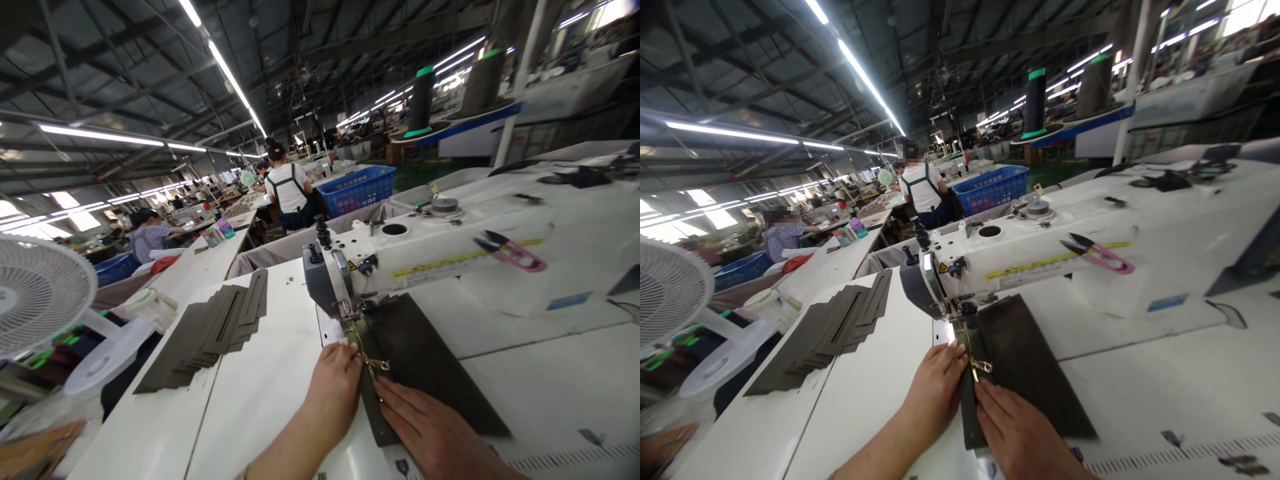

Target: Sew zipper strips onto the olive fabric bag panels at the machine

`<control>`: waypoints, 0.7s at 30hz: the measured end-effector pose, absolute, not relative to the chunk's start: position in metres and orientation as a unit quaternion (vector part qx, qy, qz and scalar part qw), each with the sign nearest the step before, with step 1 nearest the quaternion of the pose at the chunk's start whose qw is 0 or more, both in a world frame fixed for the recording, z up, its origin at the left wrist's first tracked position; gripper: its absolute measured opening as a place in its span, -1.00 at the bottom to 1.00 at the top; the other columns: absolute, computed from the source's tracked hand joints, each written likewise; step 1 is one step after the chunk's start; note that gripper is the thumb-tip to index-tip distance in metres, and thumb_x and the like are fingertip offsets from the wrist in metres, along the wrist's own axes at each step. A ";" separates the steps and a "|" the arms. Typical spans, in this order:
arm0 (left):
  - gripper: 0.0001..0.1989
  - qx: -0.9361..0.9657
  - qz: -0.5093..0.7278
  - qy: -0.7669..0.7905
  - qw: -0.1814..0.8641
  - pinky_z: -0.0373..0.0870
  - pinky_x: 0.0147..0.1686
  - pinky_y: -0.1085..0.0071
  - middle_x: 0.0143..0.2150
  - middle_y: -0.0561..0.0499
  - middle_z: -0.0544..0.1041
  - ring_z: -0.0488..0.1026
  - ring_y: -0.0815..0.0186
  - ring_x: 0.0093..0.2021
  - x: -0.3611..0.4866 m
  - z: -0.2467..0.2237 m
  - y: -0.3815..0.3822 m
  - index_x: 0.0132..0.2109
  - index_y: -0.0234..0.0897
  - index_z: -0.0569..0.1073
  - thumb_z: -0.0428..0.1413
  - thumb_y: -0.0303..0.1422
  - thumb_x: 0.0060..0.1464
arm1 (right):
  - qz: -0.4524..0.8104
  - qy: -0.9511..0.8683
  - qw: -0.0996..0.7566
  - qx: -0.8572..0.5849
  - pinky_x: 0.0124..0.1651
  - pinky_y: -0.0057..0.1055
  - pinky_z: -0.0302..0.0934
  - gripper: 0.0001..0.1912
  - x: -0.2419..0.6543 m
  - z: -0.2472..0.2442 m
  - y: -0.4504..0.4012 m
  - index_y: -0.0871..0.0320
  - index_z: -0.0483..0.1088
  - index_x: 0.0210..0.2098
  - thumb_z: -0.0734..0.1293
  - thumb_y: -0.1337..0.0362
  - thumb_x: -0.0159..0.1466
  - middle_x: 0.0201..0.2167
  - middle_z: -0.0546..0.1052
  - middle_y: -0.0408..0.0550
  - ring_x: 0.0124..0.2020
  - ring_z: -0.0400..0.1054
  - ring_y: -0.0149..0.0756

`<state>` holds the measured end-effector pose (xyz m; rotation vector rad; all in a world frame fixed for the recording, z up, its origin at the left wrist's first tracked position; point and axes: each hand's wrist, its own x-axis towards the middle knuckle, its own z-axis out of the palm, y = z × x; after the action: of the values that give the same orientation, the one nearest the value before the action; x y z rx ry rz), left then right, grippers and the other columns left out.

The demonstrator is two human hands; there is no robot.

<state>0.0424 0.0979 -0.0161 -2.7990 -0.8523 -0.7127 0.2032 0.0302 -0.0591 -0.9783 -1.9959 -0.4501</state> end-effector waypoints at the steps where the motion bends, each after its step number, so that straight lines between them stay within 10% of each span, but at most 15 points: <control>1: -0.73 -0.927 -0.239 -0.282 0.064 0.43 -0.08 0.15 -0.11 -0.21 0.49 0.43 0.11 -0.09 0.042 -0.016 0.100 -0.12 -0.42 0.40 -0.01 -0.59 0.00 | -0.175 -0.800 0.420 -0.392 -0.12 -0.44 0.31 -0.58 0.203 -0.058 0.032 0.22 0.48 -0.35 0.02 0.56 0.19 -0.25 0.55 0.02 -0.17 0.39 -0.32; 14: -0.74 -0.910 -0.248 -0.332 -0.017 0.43 -0.12 0.19 -0.16 -0.20 0.41 0.36 0.13 -0.09 0.044 -0.018 0.124 -0.12 -0.39 0.40 -0.05 -0.58 0.04 | -0.140 -0.826 0.388 -0.384 -0.07 -0.39 0.31 -0.62 0.208 -0.047 0.058 0.30 0.47 -0.25 0.05 0.52 0.19 -0.18 0.53 0.09 -0.13 0.39 -0.25; 21: -0.69 -0.903 -0.204 -0.377 -0.036 0.40 -0.08 0.17 -0.07 -0.21 0.40 0.37 0.13 -0.07 0.045 -0.013 0.116 -0.09 -0.36 0.40 -0.09 -0.58 0.04 | 0.089 -0.819 0.339 -0.455 -0.06 -0.30 0.28 -0.72 0.222 -0.006 0.066 0.20 0.39 -0.11 0.16 0.26 0.27 -0.16 0.49 0.06 -0.15 0.37 -0.22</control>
<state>0.0446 0.1160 -0.0134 -2.9021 -1.2130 -0.6548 0.2221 0.0662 -0.0060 -1.1859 -2.1320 0.2310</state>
